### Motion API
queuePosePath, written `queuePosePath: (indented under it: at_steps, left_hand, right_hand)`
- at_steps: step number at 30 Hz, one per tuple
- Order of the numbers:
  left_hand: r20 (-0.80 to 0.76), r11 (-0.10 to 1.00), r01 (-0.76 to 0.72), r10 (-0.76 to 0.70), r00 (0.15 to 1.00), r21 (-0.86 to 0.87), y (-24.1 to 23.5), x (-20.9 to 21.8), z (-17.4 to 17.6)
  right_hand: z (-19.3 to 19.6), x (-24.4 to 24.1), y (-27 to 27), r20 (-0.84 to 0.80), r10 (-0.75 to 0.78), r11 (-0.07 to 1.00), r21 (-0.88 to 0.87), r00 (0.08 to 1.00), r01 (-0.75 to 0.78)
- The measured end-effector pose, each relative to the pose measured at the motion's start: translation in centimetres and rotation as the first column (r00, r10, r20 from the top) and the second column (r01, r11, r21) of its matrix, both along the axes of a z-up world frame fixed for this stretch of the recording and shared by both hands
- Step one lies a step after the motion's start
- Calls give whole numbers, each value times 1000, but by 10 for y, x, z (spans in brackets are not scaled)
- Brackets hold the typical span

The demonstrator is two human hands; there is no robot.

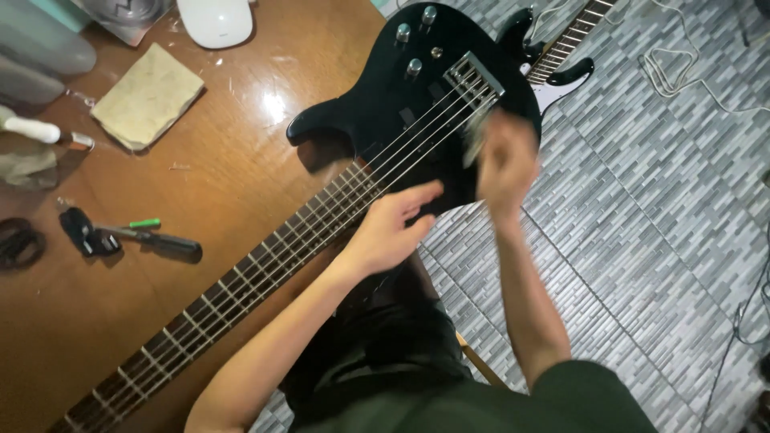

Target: The person cleans a black electric guitar resting on their lap using a white cloth. They wipe the body, neck, and strings of the guitar, moving the cloth back and forth to clean the surface.

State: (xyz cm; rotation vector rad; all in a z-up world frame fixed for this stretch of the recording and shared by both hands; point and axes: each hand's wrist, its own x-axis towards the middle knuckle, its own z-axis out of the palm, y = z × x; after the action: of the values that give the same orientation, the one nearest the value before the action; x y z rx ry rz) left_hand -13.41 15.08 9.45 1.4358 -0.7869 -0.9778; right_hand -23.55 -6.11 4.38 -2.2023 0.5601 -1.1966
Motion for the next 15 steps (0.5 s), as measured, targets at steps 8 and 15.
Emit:
queuePosePath:
  at_steps: [8,15]
  left_hand:
    - [821,876,-467,180,542,116,112,8,2]
    - [967,557,-791,-152,203,253,189,-3,-23]
  right_hand:
    - [-16,56,28,-465,307,840,-278,831,-466]
    - [-41,59,-86,-261,178,908,-327,949,-260]
